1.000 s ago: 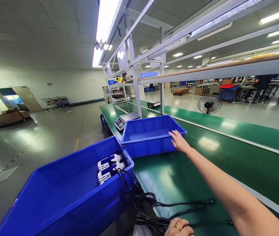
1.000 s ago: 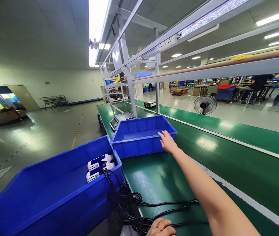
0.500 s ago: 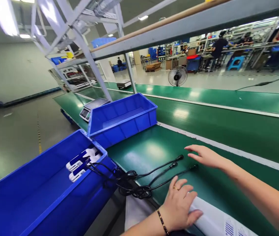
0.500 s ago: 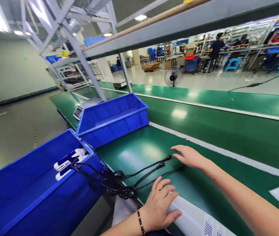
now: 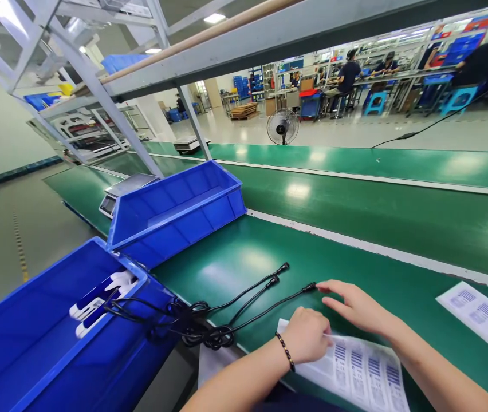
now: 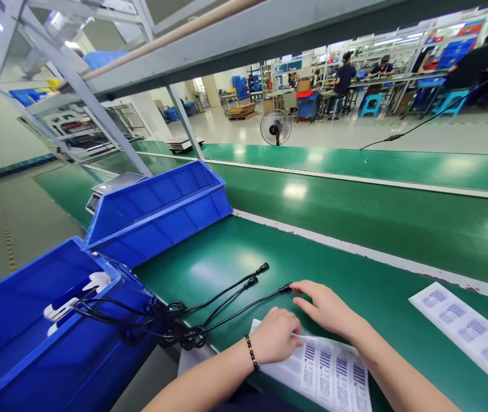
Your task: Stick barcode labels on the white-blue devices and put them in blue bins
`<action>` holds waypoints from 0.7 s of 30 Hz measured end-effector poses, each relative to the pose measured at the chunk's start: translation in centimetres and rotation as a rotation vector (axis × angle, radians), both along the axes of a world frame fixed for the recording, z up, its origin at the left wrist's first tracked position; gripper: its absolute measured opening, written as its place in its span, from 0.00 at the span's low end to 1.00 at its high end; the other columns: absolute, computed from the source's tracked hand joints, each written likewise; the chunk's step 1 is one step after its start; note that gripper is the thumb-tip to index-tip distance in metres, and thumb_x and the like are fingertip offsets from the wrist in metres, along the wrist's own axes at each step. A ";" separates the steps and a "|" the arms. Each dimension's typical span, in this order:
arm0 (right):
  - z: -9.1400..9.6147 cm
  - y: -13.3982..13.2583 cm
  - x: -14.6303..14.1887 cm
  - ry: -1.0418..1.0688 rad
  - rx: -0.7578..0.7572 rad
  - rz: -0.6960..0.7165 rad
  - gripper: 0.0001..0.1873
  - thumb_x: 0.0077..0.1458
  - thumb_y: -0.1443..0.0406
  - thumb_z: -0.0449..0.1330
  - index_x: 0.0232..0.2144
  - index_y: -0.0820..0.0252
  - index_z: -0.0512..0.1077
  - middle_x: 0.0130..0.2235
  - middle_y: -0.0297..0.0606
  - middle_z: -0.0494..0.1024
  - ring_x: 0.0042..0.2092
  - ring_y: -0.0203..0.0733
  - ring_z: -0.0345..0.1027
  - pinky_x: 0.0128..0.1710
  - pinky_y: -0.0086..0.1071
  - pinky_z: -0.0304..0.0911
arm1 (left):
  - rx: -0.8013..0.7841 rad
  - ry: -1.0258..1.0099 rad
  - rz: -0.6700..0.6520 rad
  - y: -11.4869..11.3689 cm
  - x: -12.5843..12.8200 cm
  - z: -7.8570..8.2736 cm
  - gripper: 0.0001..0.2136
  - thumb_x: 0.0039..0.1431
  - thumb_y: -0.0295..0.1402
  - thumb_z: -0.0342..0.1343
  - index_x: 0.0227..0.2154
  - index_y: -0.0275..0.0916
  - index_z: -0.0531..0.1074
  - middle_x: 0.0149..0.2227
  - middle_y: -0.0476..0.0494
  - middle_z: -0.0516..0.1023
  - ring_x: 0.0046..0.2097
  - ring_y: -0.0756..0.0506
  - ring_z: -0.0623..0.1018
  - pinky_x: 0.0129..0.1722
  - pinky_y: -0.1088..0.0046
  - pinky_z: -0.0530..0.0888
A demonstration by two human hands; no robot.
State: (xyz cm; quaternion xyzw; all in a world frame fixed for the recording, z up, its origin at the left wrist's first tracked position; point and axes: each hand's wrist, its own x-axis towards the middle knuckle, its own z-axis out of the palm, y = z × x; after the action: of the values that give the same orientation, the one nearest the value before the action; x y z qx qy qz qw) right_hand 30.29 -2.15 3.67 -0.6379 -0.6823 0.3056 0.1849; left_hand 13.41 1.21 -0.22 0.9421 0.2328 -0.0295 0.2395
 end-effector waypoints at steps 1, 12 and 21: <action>-0.1 -0.6 0.0 -0.002 -0.018 0.013 0.21 0.57 0.56 0.48 0.48 0.58 0.69 0.50 0.40 0.73 0.50 0.44 0.66 0.48 0.36 0.62 | -0.002 -0.002 0.022 0.3 -0.2 0.1 0.07 0.53 0.37 0.58 0.30 0.39 0.74 0.34 0.46 0.79 0.39 0.44 0.76 0.39 0.68 0.68; -1.8 -2.0 -0.6 -0.084 -0.093 0.062 0.07 0.51 0.68 0.51 0.29 0.57 0.70 0.32 0.36 0.75 0.35 0.43 0.67 0.36 0.33 0.59 | -0.022 -0.037 0.139 1.3 -0.4 1.5 0.06 0.56 0.35 0.54 0.33 0.39 0.72 0.35 0.48 0.78 0.38 0.46 0.76 0.39 0.71 0.69; -2.3 -2.2 -0.8 -0.119 -0.031 0.081 0.07 0.54 0.68 0.51 0.30 0.57 0.69 0.32 0.35 0.74 0.35 0.39 0.67 0.36 0.31 0.59 | -0.036 -0.013 0.133 1.6 -0.1 0.9 0.07 0.57 0.34 0.53 0.29 0.39 0.74 0.32 0.47 0.79 0.36 0.45 0.77 0.36 0.72 0.68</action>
State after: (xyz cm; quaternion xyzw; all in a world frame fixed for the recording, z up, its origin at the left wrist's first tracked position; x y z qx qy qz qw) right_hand 29.49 -4.32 1.36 -0.6294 -0.7127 0.2848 0.1217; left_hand 13.29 2.80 0.72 0.9203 0.2925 -0.0116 0.2595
